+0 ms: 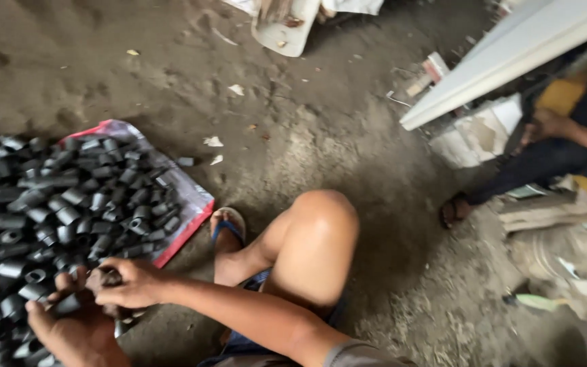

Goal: The person sits on the floor and wipes small gray cylindrical parts with a cloth, then places them into a plastic bag. The person handles the parts one by one, wiping them before stacking them inside the bag.

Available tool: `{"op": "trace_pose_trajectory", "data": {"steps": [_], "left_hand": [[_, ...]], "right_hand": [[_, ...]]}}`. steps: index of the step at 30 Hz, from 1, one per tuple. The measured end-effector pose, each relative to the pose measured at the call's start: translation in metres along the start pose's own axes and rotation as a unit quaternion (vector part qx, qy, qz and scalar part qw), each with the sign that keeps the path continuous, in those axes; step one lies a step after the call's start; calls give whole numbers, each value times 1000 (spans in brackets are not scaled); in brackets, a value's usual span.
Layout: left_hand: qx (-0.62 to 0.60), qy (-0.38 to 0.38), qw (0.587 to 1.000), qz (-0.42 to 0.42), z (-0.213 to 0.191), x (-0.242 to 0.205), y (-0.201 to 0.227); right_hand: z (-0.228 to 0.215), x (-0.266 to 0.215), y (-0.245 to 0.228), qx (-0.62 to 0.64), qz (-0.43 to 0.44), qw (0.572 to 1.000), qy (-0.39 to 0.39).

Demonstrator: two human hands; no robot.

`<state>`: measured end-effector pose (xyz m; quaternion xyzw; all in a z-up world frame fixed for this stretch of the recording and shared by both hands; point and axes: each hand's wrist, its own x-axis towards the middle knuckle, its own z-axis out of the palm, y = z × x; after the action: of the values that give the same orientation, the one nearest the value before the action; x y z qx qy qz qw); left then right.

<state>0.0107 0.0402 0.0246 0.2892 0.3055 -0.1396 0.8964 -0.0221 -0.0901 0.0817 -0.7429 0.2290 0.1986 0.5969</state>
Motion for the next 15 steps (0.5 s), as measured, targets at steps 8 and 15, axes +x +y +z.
{"op": "trace_pose_trajectory", "data": {"steps": [8,15], "left_hand": [[-151,-53,975,155,-52,86,-54],[-230,-427,864,134,-168,259,-83]], "right_hand": [[-8,-11,-11,44,-23,999,2],[-73,-142,-104,6,-192,955,224]]}}
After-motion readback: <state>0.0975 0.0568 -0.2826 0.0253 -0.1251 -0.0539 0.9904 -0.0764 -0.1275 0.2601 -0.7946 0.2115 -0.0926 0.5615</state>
